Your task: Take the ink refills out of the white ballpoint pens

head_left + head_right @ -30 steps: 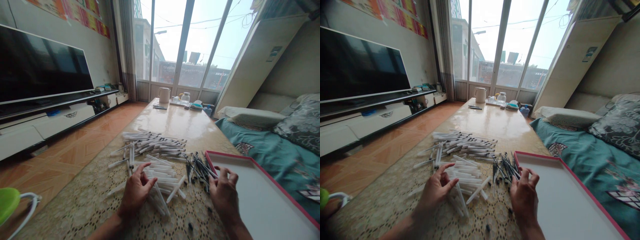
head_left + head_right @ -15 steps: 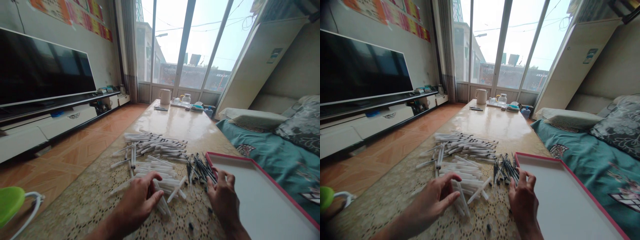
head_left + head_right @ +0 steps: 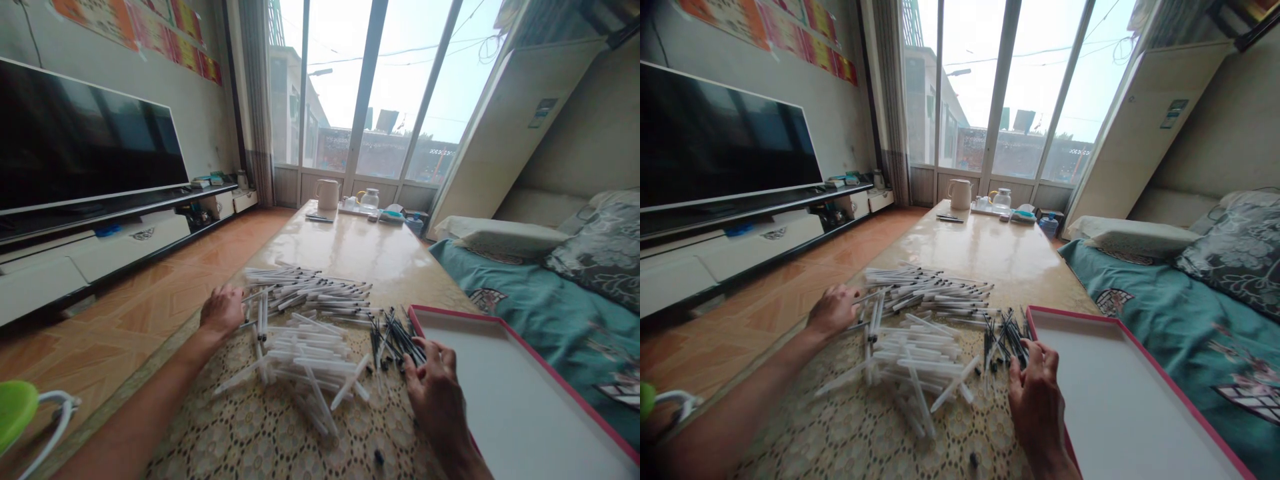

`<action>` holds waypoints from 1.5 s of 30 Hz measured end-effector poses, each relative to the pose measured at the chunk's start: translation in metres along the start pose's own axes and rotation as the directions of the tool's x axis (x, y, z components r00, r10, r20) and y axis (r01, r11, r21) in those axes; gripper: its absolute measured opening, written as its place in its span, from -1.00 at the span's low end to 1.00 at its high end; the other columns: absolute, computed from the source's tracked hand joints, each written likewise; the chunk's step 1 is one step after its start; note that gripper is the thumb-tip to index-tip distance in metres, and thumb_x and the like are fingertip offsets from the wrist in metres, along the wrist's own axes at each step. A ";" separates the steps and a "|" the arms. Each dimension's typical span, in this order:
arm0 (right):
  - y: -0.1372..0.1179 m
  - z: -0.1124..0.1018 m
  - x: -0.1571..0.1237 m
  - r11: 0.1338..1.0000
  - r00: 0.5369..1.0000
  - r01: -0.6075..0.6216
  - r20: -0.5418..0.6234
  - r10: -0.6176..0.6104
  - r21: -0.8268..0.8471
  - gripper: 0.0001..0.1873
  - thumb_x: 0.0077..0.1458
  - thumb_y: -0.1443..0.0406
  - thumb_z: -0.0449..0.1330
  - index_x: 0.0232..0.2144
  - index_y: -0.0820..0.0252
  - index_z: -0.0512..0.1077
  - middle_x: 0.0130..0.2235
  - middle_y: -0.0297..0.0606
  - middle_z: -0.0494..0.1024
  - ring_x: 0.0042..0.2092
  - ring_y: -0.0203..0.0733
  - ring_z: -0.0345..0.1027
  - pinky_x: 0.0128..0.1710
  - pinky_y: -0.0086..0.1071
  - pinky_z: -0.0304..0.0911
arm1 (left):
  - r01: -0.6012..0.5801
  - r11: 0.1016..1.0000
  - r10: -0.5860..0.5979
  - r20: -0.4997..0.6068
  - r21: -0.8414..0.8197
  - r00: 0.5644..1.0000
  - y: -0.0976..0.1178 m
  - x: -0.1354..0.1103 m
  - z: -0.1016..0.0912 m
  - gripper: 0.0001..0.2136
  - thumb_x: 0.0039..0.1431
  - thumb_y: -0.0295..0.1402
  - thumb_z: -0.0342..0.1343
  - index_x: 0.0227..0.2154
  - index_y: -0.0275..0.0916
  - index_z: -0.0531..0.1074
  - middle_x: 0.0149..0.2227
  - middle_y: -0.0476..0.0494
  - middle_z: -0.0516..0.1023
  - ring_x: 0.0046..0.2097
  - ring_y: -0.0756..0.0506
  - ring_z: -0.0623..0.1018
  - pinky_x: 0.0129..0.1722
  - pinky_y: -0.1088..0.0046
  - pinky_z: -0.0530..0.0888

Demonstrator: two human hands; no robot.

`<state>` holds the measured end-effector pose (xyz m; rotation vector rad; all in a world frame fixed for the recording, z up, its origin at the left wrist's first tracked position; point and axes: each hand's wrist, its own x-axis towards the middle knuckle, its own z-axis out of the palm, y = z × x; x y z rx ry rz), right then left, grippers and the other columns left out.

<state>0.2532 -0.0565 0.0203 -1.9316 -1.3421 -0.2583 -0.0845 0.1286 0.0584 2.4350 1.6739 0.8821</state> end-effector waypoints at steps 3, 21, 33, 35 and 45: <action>0.000 0.000 0.000 1.000 1.000 0.005 0.000 -0.005 0.014 -0.72 0.13 0.23 -0.01 -0.11 0.20 0.26 -0.14 -0.16 0.25 -0.55 -0.35 0.30 -0.55 -0.37 0.34 | 0.054 0.987 -0.044 -0.065 0.153 0.997 -0.011 -0.003 0.002 -0.91 -0.07 -0.50 0.02 -0.54 -0.33 0.42 -0.42 -0.31 0.48 -0.19 -0.34 0.44 -0.25 0.19 0.25; -0.026 -0.003 -0.011 0.892 0.861 0.412 0.241 -0.447 0.184 -0.66 0.13 0.29 0.07 -0.01 0.11 0.22 -0.07 -0.12 0.34 -0.04 -0.03 0.26 -0.08 -0.12 0.26 | 0.145 0.706 0.037 0.240 -0.694 0.970 0.137 -0.091 0.018 -0.82 0.12 -0.23 0.04 -0.42 -0.24 0.40 -0.54 -0.03 0.46 -0.48 -0.04 0.45 -0.48 0.51 0.36; -0.031 0.002 -0.016 0.828 0.723 0.506 0.405 -0.559 0.241 -0.77 0.26 0.35 -0.12 -0.34 0.17 0.31 -0.39 -0.27 0.42 -0.34 -0.18 0.28 -0.33 -0.35 0.15 | -0.173 0.825 0.298 0.153 -0.538 0.942 0.124 -0.091 0.023 -0.87 0.16 -0.31 0.03 -0.36 -0.24 0.41 -0.41 -0.09 0.51 -0.37 -0.05 0.48 -0.37 0.49 0.36; -0.033 0.000 -0.018 0.825 0.714 0.509 0.415 -0.564 0.245 -0.75 0.28 0.26 -0.12 -0.35 0.17 0.31 -0.41 -0.28 0.43 -0.35 -0.18 0.31 -0.33 -0.36 0.14 | -0.318 0.854 0.394 0.113 -0.411 0.912 0.122 -0.093 0.025 -0.84 0.20 -0.31 -0.03 -0.39 -0.24 0.41 -0.44 -0.09 0.49 -0.41 -0.04 0.48 -0.41 0.51 0.33; -0.038 0.000 -0.027 0.799 0.688 0.543 0.409 -0.600 0.258 -0.53 0.30 0.09 -0.23 -0.55 0.15 0.22 -0.61 -0.41 0.37 -0.62 -0.36 0.24 -0.59 -0.44 -0.12 | -0.568 0.794 0.602 0.153 -0.219 0.783 0.125 -0.101 0.030 -0.73 0.25 -0.21 -0.13 -0.50 -0.21 0.28 -0.53 -0.04 0.43 -0.50 -0.02 0.41 -0.52 0.49 0.19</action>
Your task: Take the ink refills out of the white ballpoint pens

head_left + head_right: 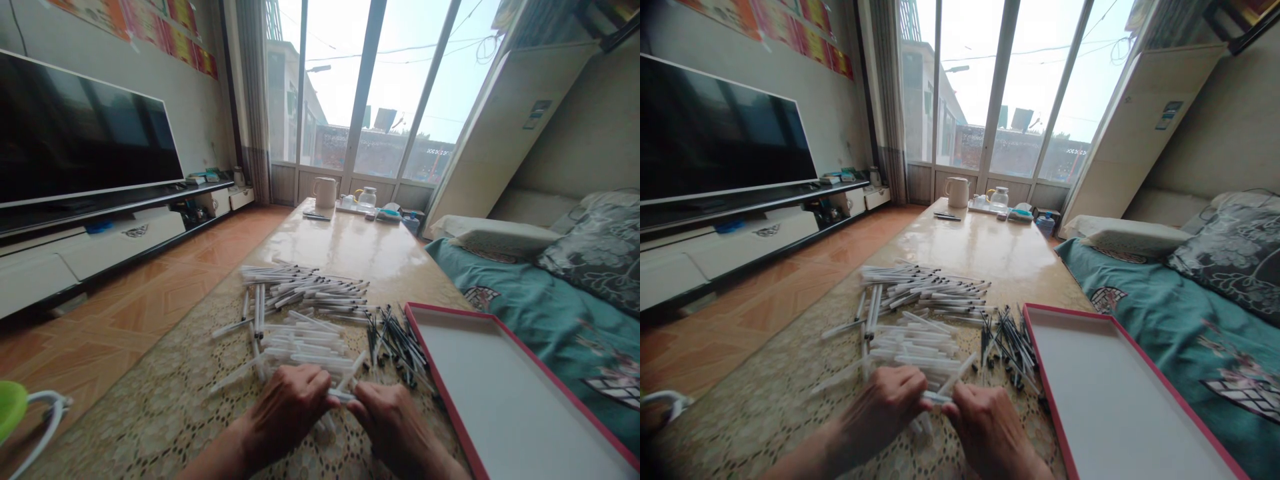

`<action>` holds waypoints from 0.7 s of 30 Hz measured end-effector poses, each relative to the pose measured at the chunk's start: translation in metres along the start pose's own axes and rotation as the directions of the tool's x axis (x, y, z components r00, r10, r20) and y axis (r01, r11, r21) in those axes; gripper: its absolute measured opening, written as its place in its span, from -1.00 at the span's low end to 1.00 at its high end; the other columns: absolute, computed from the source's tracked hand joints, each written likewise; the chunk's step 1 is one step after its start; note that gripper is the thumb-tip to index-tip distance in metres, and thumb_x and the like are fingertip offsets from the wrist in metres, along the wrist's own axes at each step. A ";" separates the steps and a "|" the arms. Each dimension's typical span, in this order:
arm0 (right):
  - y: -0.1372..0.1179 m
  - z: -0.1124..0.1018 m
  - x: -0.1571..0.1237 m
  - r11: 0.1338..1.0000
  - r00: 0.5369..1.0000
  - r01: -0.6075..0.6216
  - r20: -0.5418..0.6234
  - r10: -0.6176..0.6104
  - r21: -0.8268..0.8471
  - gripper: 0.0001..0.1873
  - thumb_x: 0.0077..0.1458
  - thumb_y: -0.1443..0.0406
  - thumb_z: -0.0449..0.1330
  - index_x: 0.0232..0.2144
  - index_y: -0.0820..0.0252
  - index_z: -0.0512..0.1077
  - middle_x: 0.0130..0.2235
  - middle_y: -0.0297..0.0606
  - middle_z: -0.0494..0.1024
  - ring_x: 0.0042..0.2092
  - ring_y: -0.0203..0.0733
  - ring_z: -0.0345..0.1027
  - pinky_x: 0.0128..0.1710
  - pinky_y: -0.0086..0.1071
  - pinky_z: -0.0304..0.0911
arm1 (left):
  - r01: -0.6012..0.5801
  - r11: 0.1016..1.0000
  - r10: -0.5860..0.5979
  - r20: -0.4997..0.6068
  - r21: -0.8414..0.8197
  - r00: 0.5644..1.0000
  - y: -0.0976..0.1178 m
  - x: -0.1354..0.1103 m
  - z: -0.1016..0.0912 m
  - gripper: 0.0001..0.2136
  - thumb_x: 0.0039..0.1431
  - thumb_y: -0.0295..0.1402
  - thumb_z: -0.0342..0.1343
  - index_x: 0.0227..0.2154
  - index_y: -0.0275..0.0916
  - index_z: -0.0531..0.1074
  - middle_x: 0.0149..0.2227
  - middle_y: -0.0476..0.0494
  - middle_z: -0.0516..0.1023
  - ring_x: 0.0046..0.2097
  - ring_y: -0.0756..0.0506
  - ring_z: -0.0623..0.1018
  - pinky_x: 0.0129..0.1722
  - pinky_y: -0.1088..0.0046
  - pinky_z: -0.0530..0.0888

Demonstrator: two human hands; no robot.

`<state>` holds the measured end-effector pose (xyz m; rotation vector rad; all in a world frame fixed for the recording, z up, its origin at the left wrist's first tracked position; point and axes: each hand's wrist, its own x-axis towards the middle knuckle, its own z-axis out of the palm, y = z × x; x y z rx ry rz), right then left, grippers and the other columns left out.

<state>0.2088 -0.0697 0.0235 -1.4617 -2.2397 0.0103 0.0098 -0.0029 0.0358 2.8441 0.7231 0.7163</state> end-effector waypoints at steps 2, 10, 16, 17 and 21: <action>0.001 0.000 0.000 1.000 1.000 0.007 -0.009 -0.007 -0.029 -0.50 0.29 0.07 -0.24 -0.56 0.15 0.22 -0.62 -0.42 0.37 -0.63 -0.36 0.24 -0.60 -0.43 -0.14 | 0.060 0.998 -0.059 0.037 -0.021 0.998 0.001 0.000 -0.003 -0.73 0.26 -0.24 -0.15 -0.50 -0.20 0.28 -0.55 -0.01 0.42 -0.53 -0.01 0.39 -0.53 0.49 0.16; -0.006 -0.015 0.008 0.974 0.986 0.112 -0.102 -0.134 -0.197 -0.51 0.31 0.11 -0.21 -0.57 0.17 0.24 -0.63 -0.40 0.36 -0.63 -0.34 0.23 -0.59 -0.39 -0.15 | 0.397 0.753 -0.308 0.251 -0.525 0.918 0.014 0.015 -0.024 -0.60 0.24 -0.17 -0.22 -0.69 -0.20 0.04 -0.64 0.10 -0.01 -0.58 0.03 0.11 -0.56 0.51 0.06; -0.011 -0.023 0.010 0.965 0.980 0.111 -0.137 -0.146 -0.236 -0.59 0.29 0.17 -0.12 -0.57 0.15 0.23 -0.61 -0.39 0.36 -0.60 -0.32 0.22 -0.57 -0.40 -0.12 | 0.529 0.502 -0.324 0.418 -0.684 0.848 0.009 0.016 -0.024 -0.57 0.16 -0.02 -0.18 -0.68 -0.17 -0.02 -0.64 0.11 -0.06 -0.58 0.04 -0.03 -0.61 0.50 -0.03; -0.011 -0.024 0.010 0.965 0.980 0.108 -0.140 -0.145 -0.238 -0.59 0.29 0.17 -0.12 -0.57 0.15 0.23 -0.60 -0.39 0.36 -0.59 -0.32 0.22 -0.57 -0.39 -0.12 | 0.536 0.486 -0.324 0.427 -0.690 0.844 0.009 0.016 -0.024 -0.57 0.16 -0.01 -0.18 -0.68 -0.17 -0.02 -0.64 0.11 -0.06 -0.58 0.04 -0.04 -0.61 0.50 -0.04; -0.011 -0.025 0.010 0.972 0.983 0.100 -0.131 -0.130 -0.215 -0.58 0.29 0.16 -0.13 -0.56 0.16 0.24 -0.60 -0.39 0.36 -0.59 -0.32 0.22 -0.56 -0.39 -0.13 | 0.514 0.527 -0.317 0.405 -0.677 0.858 0.011 0.017 -0.025 -0.60 0.21 -0.07 -0.24 -0.66 -0.17 -0.03 -0.62 0.11 -0.06 -0.57 0.03 -0.01 -0.59 0.51 0.00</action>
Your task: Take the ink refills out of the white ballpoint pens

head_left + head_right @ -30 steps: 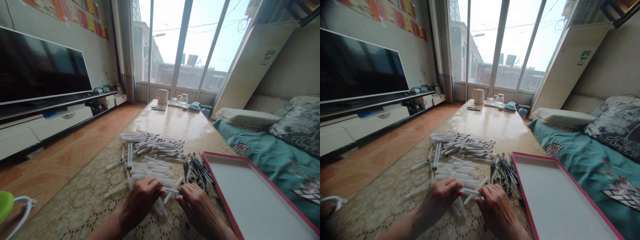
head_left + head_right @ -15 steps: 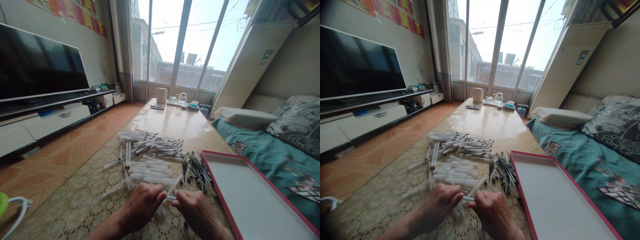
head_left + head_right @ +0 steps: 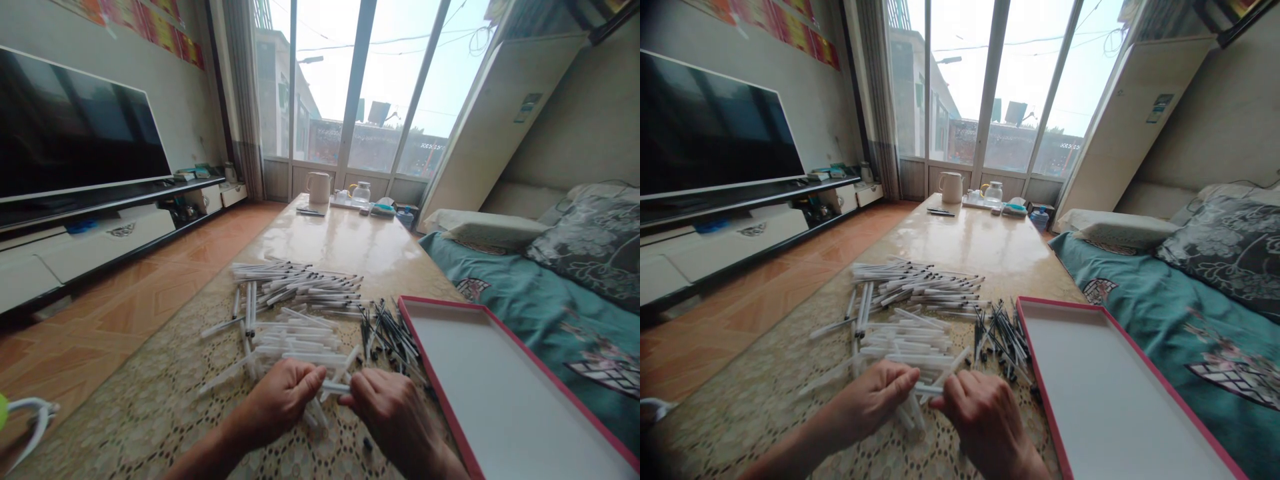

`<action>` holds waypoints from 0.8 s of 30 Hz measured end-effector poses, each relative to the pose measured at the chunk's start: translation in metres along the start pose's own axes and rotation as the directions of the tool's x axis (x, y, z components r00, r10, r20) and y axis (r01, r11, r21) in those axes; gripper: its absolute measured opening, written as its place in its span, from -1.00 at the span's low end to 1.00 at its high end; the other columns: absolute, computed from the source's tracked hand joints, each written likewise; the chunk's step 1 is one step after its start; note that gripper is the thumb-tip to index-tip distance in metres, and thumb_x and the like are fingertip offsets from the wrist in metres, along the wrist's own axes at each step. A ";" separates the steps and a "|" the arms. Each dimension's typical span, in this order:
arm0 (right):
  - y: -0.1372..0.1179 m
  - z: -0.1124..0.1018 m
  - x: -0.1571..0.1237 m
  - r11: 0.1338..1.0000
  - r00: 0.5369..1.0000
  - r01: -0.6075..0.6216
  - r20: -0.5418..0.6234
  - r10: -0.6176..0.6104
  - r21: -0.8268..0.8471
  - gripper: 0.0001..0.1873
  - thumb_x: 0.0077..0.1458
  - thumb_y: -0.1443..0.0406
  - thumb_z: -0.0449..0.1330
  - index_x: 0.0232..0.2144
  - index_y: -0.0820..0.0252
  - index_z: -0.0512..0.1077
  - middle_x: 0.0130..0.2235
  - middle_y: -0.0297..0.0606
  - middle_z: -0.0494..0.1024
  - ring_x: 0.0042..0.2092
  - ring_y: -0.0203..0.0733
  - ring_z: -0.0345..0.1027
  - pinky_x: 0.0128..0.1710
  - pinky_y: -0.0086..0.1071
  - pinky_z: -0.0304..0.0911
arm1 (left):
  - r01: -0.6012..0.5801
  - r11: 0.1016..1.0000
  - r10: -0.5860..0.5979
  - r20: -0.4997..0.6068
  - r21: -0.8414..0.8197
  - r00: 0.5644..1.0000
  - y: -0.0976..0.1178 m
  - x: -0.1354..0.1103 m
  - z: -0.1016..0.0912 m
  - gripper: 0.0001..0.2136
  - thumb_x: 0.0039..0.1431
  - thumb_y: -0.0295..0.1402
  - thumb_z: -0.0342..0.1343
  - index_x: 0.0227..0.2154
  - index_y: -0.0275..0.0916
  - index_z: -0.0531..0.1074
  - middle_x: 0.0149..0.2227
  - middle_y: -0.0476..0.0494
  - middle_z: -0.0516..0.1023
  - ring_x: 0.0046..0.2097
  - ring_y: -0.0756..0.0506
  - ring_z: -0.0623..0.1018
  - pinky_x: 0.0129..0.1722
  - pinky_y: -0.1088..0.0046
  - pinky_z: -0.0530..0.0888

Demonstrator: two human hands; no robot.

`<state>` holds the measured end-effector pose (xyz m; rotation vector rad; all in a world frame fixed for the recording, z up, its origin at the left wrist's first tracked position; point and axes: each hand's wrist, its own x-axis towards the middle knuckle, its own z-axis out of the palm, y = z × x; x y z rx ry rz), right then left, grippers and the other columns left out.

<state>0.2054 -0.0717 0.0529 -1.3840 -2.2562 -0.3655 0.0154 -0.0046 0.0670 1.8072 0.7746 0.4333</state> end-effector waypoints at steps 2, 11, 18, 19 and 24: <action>0.002 0.002 -0.001 0.998 0.998 -0.043 0.041 0.040 0.051 -0.57 0.29 0.12 -0.14 -0.56 0.16 0.23 -0.59 -0.39 0.36 -0.59 -0.33 0.22 -0.57 -0.41 -0.13 | -0.061 0.985 0.071 -0.059 0.163 0.996 -0.001 -0.001 0.000 -0.62 0.24 -0.13 -0.25 -0.65 -0.18 -0.01 -0.61 0.10 -0.01 -0.55 0.03 0.08 -0.55 0.51 0.05; -0.004 0.015 -0.007 0.944 0.959 -0.163 0.270 0.083 0.287 -0.52 0.30 0.08 -0.24 -0.50 0.16 0.26 -0.59 -0.41 0.40 -0.60 -0.36 0.25 -0.59 -0.47 -0.09 | -0.228 0.696 0.295 0.019 0.681 0.955 -0.007 -0.005 0.006 -0.68 0.26 -0.22 -0.19 -0.56 -0.21 0.22 -0.57 0.02 0.32 -0.55 0.00 0.28 -0.53 0.46 0.07; 0.020 0.006 -0.016 0.990 0.989 -0.139 0.048 0.137 0.029 -0.60 0.29 0.15 -0.13 -0.56 0.15 0.20 -0.63 -0.43 0.30 -0.63 -0.36 0.14 -0.58 -0.43 -0.15 | -0.021 0.996 0.042 -0.247 0.086 0.968 -0.014 -0.007 -0.022 -0.58 0.25 -0.12 -0.32 -0.65 -0.19 0.11 -0.69 0.14 0.00 -0.65 0.05 0.05 -0.64 0.53 0.06; 0.024 0.005 -0.016 0.981 0.981 -0.192 -0.024 0.193 0.017 -0.60 0.28 0.15 -0.13 -0.57 0.15 0.18 -0.63 -0.43 0.27 -0.63 -0.36 0.13 -0.58 -0.44 -0.13 | 0.010 1.000 -0.004 -0.321 0.019 0.947 -0.016 -0.005 -0.031 -0.59 0.23 -0.08 -0.31 -0.62 -0.18 0.15 -0.69 0.16 -0.04 -0.66 0.05 0.00 -0.67 0.54 0.02; 0.022 0.014 -0.008 0.967 0.967 -0.236 -0.075 0.243 0.097 -0.61 0.29 0.18 -0.17 -0.55 0.15 0.19 -0.59 -0.38 0.31 -0.58 -0.34 0.20 -0.55 -0.47 -0.05 | 0.072 0.940 0.143 -0.574 0.334 0.806 -0.019 0.003 -0.047 -0.69 0.13 -0.12 -0.02 -0.49 -0.27 0.42 -0.63 0.07 0.25 -0.57 0.01 0.28 -0.53 0.52 0.21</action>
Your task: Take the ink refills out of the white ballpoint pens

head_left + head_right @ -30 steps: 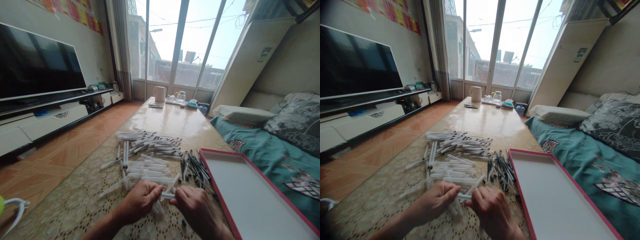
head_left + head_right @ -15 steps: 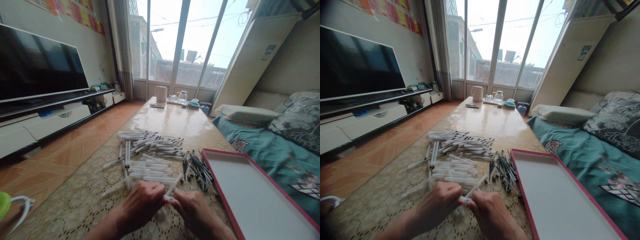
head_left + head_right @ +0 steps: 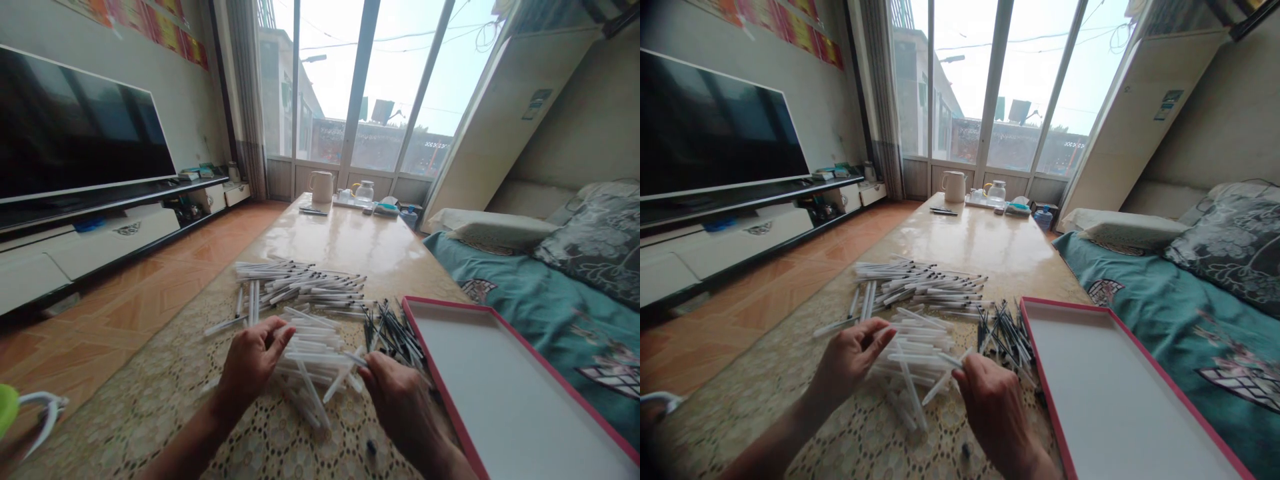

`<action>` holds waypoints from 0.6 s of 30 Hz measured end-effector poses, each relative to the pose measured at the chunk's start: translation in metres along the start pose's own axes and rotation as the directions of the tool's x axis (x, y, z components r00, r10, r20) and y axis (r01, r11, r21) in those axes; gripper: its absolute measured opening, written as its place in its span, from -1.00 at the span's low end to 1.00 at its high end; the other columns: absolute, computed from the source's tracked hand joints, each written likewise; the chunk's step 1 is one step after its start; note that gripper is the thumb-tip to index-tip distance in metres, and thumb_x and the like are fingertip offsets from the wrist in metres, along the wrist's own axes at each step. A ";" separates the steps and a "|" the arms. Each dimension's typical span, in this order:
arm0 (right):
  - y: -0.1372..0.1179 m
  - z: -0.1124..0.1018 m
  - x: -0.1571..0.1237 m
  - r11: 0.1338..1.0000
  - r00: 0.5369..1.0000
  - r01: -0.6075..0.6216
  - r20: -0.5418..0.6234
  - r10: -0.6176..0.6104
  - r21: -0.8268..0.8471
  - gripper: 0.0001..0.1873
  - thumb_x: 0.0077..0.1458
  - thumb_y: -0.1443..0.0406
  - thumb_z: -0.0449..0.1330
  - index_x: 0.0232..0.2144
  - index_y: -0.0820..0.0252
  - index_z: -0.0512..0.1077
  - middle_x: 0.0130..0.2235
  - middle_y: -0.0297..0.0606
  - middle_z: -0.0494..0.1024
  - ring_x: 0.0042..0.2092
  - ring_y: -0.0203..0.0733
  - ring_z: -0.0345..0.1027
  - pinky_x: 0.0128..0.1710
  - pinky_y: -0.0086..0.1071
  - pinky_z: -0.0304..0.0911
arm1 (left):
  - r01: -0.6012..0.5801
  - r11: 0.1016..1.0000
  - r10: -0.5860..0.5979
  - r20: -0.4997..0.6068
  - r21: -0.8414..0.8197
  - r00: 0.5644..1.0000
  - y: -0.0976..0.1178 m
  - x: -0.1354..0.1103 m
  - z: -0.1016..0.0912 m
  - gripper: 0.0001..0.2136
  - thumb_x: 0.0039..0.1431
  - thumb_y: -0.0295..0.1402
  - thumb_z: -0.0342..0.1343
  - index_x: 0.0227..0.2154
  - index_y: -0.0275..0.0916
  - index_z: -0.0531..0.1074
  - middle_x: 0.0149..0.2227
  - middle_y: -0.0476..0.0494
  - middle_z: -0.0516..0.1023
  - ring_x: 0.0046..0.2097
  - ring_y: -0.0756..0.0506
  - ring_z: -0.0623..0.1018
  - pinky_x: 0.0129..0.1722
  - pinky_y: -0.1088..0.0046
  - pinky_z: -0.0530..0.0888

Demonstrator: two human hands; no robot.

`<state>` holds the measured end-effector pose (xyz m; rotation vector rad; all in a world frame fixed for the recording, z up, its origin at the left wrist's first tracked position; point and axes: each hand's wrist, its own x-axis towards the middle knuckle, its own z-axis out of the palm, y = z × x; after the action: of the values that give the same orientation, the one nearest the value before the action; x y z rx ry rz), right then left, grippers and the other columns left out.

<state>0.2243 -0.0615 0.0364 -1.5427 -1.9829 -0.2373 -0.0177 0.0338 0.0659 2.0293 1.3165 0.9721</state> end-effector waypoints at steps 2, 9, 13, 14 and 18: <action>-0.006 0.004 0.001 0.999 0.999 0.023 0.043 -0.024 0.032 -0.63 0.29 0.18 -0.16 -0.51 0.15 0.23 -0.56 -0.37 0.35 -0.55 -0.33 0.25 -0.54 -0.48 -0.03 | -0.021 0.997 0.024 -0.045 0.074 0.999 0.002 0.000 0.004 -0.70 0.11 -0.17 0.02 -0.28 -0.30 0.48 -0.61 0.05 0.32 -0.56 -0.01 0.33 -0.49 0.50 0.26; -0.013 0.003 0.000 0.978 0.979 -0.122 0.181 0.091 0.169 -0.73 0.28 0.27 -0.17 -0.39 0.14 0.26 -0.46 -0.31 0.42 -0.44 -0.26 0.35 -0.45 -0.48 0.10 | 0.007 0.995 -0.027 -0.198 -0.103 0.980 0.002 -0.011 0.015 -0.70 0.06 -0.25 0.10 -0.16 -0.27 0.45 -0.56 0.04 0.38 -0.54 -0.01 0.38 -0.48 0.50 0.33; -0.015 0.007 0.000 0.967 0.964 -0.114 0.260 0.052 0.228 -0.73 0.27 0.26 -0.17 -0.41 0.15 0.25 -0.46 -0.31 0.42 -0.47 -0.27 0.32 -0.46 -0.48 0.10 | 0.203 0.833 -0.132 0.171 -0.515 0.976 0.011 -0.023 0.033 -0.71 0.01 -0.25 0.16 -0.21 -0.29 0.44 -0.57 0.03 0.41 -0.55 0.00 0.41 -0.58 0.55 0.34; -0.015 0.008 -0.001 0.965 0.962 -0.104 0.272 0.035 0.241 -0.73 0.27 0.26 -0.16 -0.40 0.15 0.26 -0.46 -0.31 0.42 -0.47 -0.28 0.32 -0.47 -0.48 0.10 | 0.263 0.781 -0.131 0.264 -0.566 0.956 0.014 -0.025 0.038 -0.69 -0.01 -0.26 0.19 -0.21 -0.30 0.43 -0.57 0.02 0.42 -0.55 0.00 0.43 -0.60 0.56 0.34; -0.018 0.012 -0.002 0.963 0.954 -0.073 0.299 -0.008 0.261 -0.73 0.26 0.23 -0.12 -0.41 0.16 0.29 -0.44 -0.29 0.45 -0.43 -0.26 0.35 -0.44 -0.47 0.10 | 0.393 0.644 -0.129 0.413 -0.657 0.902 0.023 -0.033 0.051 -0.69 -0.10 -0.29 0.27 -0.26 -0.30 0.45 -0.61 0.02 0.45 -0.57 0.01 0.44 -0.65 0.60 0.34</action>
<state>0.2036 -0.0631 0.0293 -1.4982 -2.1097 0.2878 0.0269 -0.0078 0.0428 1.2485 0.8068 0.7889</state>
